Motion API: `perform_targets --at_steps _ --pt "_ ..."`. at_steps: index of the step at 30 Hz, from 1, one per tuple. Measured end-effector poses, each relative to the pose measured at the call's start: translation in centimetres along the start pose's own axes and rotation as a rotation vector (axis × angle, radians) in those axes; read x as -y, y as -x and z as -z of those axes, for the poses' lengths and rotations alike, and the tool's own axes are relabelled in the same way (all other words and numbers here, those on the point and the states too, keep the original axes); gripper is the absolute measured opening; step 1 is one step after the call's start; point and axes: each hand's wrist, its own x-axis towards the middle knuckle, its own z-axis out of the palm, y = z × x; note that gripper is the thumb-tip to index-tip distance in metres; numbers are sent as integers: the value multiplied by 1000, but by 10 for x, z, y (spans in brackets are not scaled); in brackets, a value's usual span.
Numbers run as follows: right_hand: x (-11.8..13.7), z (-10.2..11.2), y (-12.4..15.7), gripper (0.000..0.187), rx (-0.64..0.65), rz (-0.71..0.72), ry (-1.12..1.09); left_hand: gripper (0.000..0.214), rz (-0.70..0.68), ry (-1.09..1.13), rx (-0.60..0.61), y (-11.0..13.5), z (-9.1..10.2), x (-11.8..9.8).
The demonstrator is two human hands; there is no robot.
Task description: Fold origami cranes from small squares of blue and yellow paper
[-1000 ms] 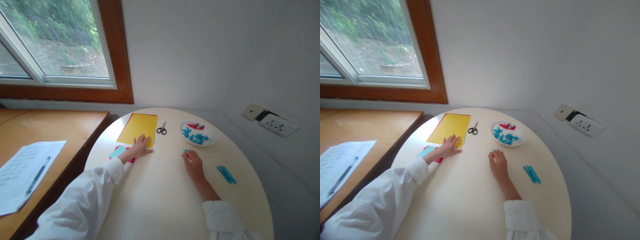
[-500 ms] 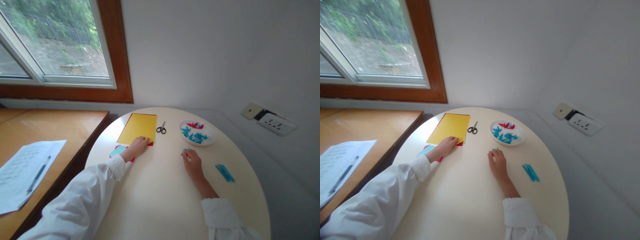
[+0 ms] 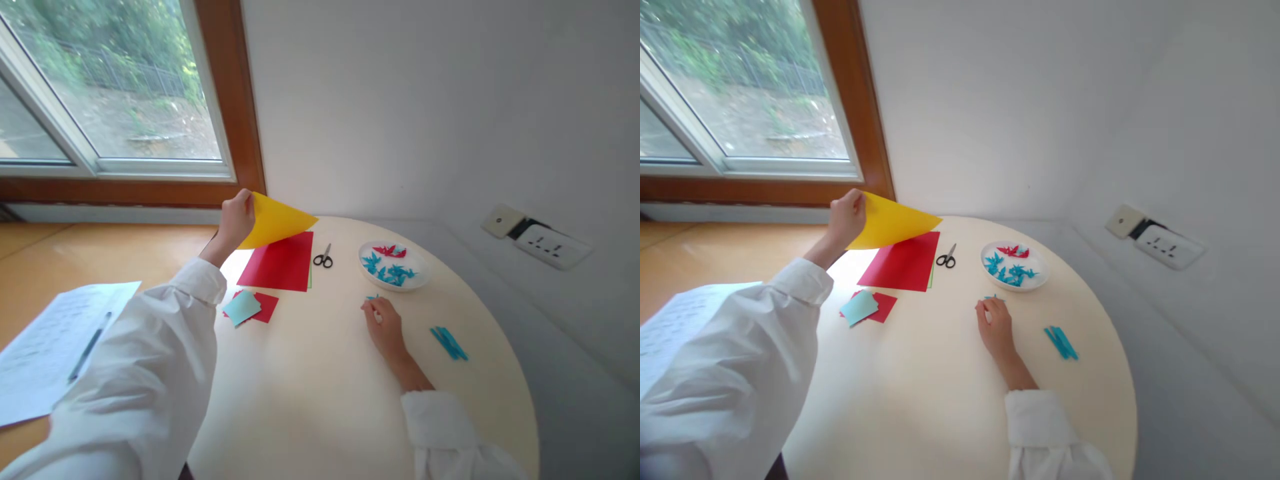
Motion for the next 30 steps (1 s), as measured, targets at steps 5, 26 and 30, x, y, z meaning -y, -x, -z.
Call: perform_targets --at_steps 5,26,30 --pt "13 4 -2 9 -45 18 -22 21 -349 -108 196 47 22 -40" --pt "27 6 38 18 335 -14 -375 25 -634 134 809 204 14 -133" --pt "21 21 43 11 399 -78 -443 35 -491 298 896 198 50 -111"
